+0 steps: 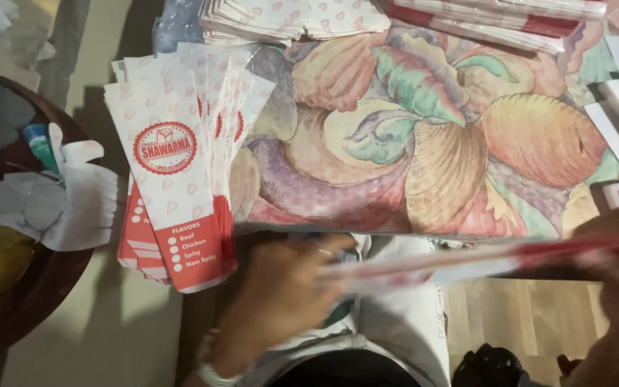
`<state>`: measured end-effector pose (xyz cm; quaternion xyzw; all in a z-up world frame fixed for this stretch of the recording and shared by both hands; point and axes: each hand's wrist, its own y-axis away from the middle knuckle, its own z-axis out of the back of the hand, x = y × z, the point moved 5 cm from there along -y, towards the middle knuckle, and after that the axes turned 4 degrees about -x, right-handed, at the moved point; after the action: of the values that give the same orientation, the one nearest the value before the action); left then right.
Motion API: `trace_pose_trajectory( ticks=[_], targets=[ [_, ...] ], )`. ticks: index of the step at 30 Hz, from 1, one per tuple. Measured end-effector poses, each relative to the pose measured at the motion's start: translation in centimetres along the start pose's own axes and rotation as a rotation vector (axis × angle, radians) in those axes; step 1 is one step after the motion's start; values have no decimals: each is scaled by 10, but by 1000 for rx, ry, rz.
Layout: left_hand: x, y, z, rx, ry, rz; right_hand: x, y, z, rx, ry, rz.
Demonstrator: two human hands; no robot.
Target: The person applies glue to the edge of a stack of printed paper pouches and presses them together to seal them. They repeat this process for multiple pouches, stacking the finished ones on the table.
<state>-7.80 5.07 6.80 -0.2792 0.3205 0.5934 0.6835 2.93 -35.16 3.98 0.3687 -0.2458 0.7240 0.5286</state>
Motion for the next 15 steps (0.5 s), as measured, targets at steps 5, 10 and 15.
trace_pose_trajectory(
  ticks=[5, 10, 15],
  targets=[
    [-7, -9, 56, -666, 302, -291, 33, -21, -21, -396, -314, 379],
    [32, -52, 19, -706, 627, -292, 37, -49, -78, -309, -505, 152],
    [47, -70, 4, -655, 576, -220, 52, -55, -90, -426, -507, 141]
  ],
)
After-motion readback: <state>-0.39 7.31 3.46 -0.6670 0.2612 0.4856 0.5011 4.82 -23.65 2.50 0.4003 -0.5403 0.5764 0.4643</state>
